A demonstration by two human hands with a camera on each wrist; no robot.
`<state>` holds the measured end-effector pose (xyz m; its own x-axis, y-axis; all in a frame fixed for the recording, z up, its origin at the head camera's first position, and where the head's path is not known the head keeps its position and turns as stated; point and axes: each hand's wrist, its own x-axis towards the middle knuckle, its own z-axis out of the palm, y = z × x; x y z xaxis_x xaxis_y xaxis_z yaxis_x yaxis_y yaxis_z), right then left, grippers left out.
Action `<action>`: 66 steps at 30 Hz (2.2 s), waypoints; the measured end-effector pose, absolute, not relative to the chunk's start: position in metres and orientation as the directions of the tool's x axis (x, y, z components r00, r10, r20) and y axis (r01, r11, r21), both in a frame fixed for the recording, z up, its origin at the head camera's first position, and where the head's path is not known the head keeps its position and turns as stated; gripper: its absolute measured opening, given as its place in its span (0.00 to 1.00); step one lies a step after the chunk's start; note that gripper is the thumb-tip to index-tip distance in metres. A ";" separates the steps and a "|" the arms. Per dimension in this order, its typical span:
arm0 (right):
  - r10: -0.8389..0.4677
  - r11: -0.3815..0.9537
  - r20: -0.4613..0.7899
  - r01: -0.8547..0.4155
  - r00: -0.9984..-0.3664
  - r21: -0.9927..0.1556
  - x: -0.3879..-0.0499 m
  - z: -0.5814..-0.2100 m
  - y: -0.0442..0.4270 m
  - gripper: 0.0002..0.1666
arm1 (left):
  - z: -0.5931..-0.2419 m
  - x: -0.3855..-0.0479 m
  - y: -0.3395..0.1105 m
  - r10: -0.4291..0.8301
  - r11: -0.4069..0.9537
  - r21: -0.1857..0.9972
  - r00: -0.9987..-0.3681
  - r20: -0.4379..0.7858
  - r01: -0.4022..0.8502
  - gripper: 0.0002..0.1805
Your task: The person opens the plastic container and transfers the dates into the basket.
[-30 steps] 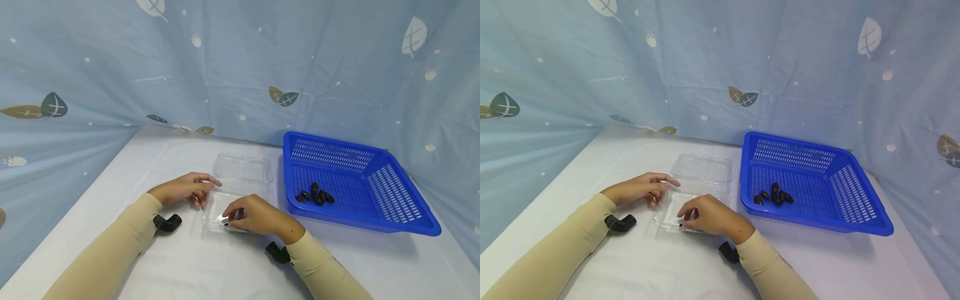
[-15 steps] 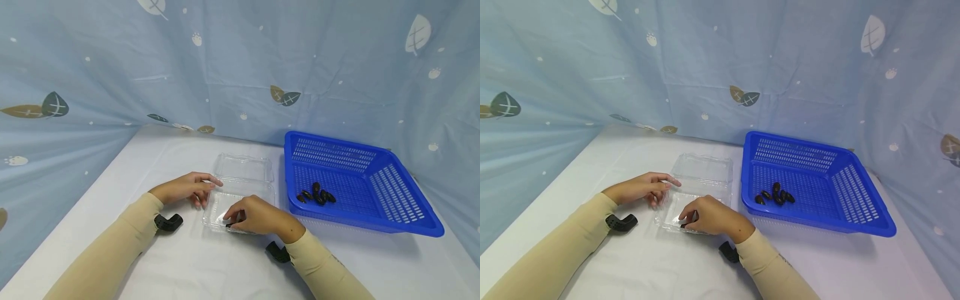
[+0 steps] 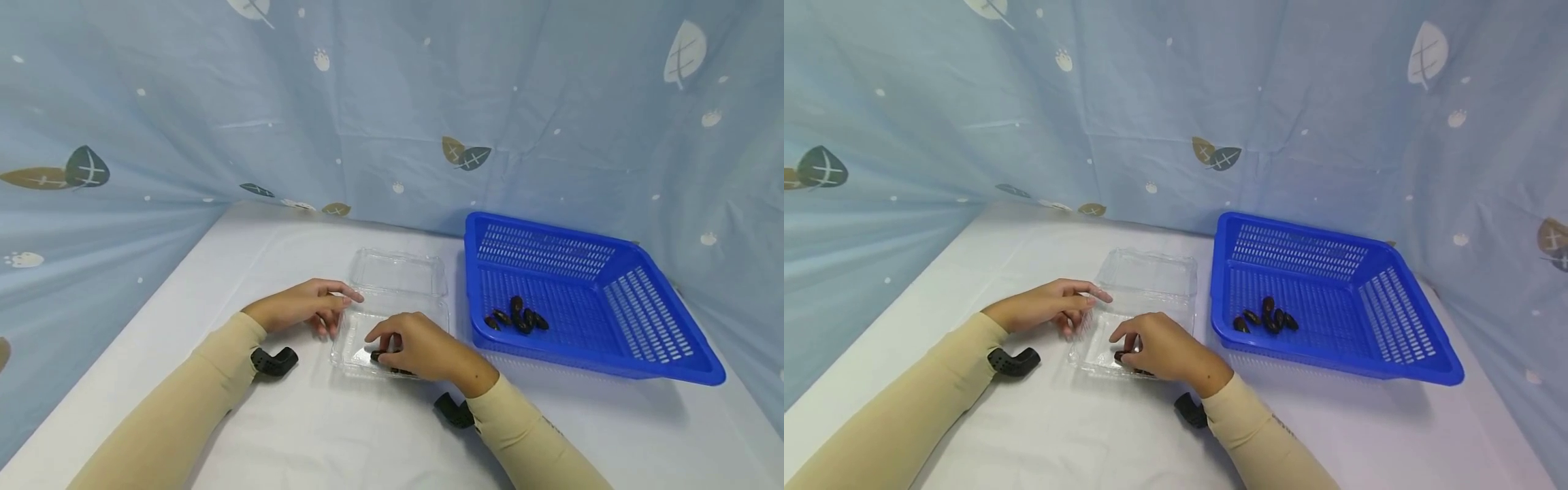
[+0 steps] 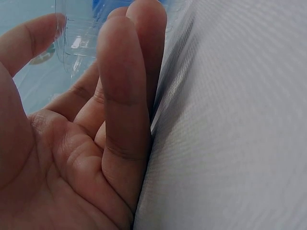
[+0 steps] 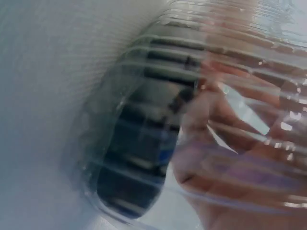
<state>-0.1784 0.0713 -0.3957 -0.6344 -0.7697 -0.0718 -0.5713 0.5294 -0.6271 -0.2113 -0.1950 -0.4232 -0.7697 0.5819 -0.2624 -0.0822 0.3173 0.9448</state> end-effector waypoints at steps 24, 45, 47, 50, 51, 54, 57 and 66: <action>-0.703 0.538 0.169 -0.672 -0.691 -0.508 -0.168 -0.369 0.085 0.13 | -0.427 -0.210 -0.196 0.573 0.319 0.942 -0.771 -0.278 -0.102 0.25; -0.372 0.777 0.320 -0.481 -0.871 -0.405 -0.205 -0.331 0.212 0.11 | -0.426 -0.212 -0.196 0.575 0.318 0.943 -0.772 -0.271 -0.095 0.24; -0.357 0.795 0.277 -0.446 -0.892 -0.411 -0.211 -0.335 0.220 0.11 | -0.427 -0.212 -0.197 0.577 0.313 0.945 -0.772 -0.267 -0.092 0.25; -0.354 0.812 0.216 -0.414 -0.910 -0.411 -0.218 -0.340 0.227 0.10 | -0.428 -0.212 -0.198 0.579 0.305 0.948 -0.773 -0.259 -0.089 0.25; -0.357 0.818 0.197 -0.407 -0.913 -0.406 -0.220 -0.343 0.228 0.09 | -0.428 -0.212 -0.198 0.580 0.304 0.949 -0.773 -0.258 -0.089 0.25; -0.367 0.837 0.133 -0.389 -0.921 -0.384 -0.224 -0.350 0.231 0.09 | -0.428 -0.212 -0.197 0.583 0.304 0.949 -0.770 -0.258 -0.087 0.25; -0.371 0.854 0.080 -0.374 -0.925 -0.363 -0.229 -0.357 0.231 0.09 | -0.426 -0.212 -0.197 0.587 0.304 0.949 -0.768 -0.256 -0.085 0.25; -0.419 0.858 0.005 -0.398 -0.908 -0.325 -0.237 -0.366 0.232 0.06 | -0.424 -0.211 -0.196 0.584 0.309 0.947 -0.769 -0.259 -0.084 0.25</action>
